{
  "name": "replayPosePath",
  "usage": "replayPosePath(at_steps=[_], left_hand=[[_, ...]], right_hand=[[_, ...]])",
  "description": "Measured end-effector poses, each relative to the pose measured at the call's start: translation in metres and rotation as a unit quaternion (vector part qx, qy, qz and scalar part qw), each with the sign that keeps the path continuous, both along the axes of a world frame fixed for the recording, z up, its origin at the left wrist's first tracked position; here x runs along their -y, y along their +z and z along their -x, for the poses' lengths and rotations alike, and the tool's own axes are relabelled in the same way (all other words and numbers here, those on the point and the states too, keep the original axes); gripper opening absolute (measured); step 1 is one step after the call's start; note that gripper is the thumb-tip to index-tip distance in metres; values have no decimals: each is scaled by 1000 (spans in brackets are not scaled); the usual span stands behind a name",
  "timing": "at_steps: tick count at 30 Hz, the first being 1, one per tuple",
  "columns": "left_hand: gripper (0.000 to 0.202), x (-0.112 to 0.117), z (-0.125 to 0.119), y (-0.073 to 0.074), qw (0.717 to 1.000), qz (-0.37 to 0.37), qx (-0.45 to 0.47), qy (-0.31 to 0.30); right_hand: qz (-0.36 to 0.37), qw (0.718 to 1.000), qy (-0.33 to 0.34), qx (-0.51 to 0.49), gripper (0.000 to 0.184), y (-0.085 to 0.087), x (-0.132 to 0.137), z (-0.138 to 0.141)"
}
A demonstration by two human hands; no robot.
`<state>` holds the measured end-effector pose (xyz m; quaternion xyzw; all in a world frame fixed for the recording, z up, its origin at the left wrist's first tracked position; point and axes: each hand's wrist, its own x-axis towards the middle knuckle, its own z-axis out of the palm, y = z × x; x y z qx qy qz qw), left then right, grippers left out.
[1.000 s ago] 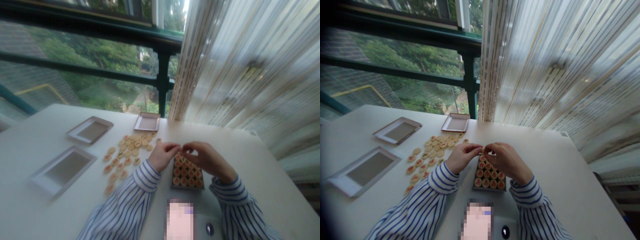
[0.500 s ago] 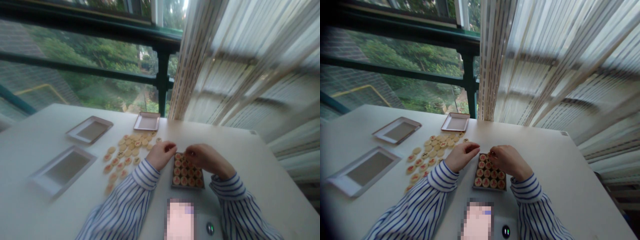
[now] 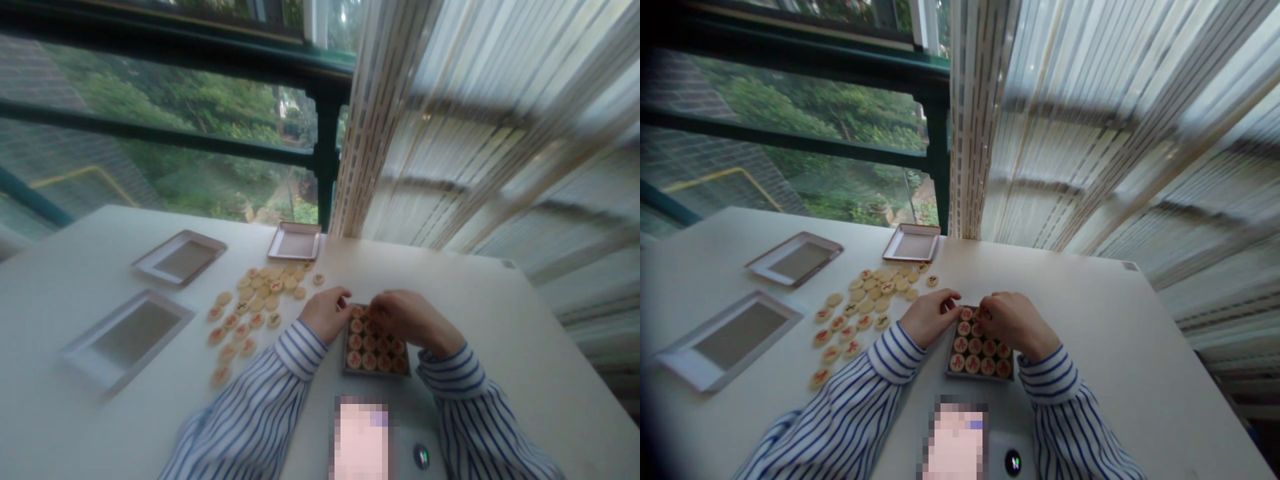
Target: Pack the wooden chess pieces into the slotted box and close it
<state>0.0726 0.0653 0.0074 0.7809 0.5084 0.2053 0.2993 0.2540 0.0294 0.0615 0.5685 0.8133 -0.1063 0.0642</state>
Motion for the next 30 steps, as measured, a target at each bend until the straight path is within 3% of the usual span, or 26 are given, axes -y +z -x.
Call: replayPosePath(at_steps=[30], left_hand=[[30,2,-3,-5,1000,-1,-11,0]], right_hand=[[3,1000,2,15,23,-1,-2,4]])
